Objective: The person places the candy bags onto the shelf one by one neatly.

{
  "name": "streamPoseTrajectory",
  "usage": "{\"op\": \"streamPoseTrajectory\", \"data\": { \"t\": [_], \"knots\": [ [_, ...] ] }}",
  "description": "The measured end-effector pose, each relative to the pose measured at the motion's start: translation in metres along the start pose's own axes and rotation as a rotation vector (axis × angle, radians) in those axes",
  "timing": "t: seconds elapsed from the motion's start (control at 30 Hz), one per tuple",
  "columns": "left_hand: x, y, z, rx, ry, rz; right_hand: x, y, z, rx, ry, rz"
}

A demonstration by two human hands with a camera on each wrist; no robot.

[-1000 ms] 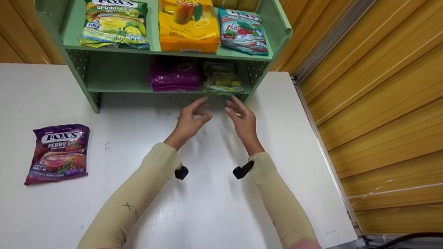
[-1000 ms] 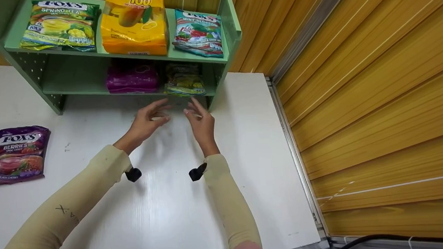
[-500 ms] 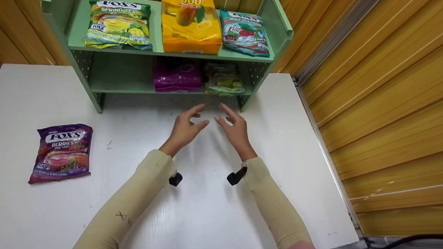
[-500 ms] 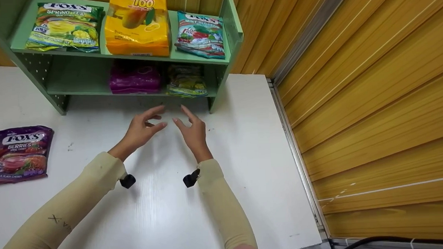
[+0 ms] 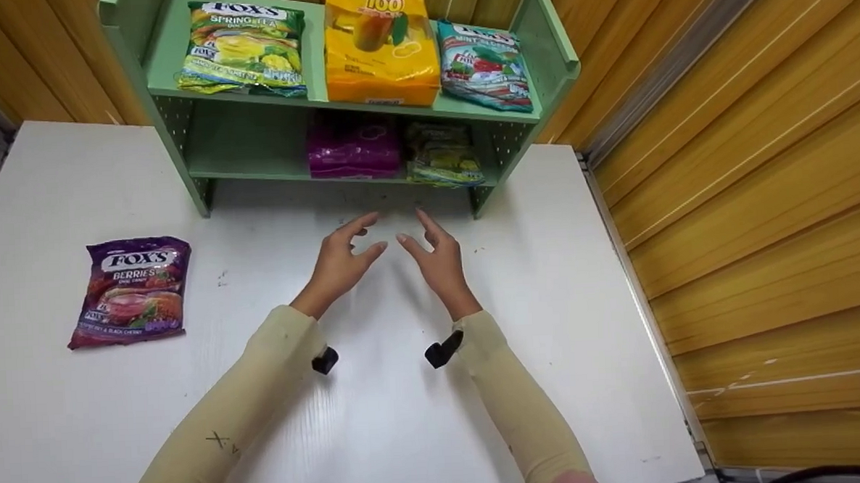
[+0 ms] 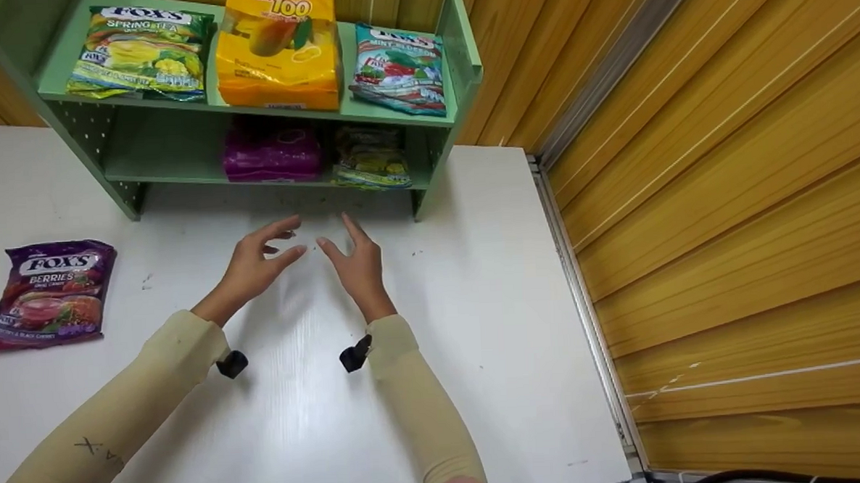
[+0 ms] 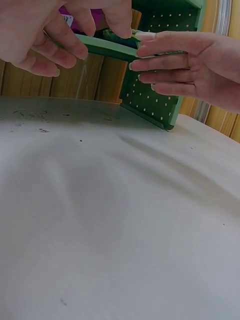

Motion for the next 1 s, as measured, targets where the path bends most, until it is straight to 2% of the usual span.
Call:
{"op": "streamPoseTrajectory", "data": {
  "t": [0.17,0.37,0.6,1.0],
  "knots": [
    [-0.005,0.010,-0.006,-0.015,-0.008,-0.009,0.012,-0.001,-0.002,-0.004,0.032,0.006],
    [-0.016,0.019,-0.013,-0.010,-0.049,0.005,0.032,-0.002,-0.005,-0.006,0.092,0.018],
    [-0.029,0.026,-0.026,-0.041,-0.096,0.045,0.053,-0.001,-0.011,0.004,0.125,0.002],
    [-0.045,0.041,-0.043,-0.077,-0.144,0.056,0.083,0.003,-0.019,-0.034,0.180,-0.019]
  ]
}}
Point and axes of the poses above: each hand's wrist, its own z-axis towards the middle knuckle, its own x-axis out of the palm, y = z × x, the point moved 7 cm from there along z, towards the middle knuckle, and after that the axes turned 5 degrees about z, right-handed, at the moved point
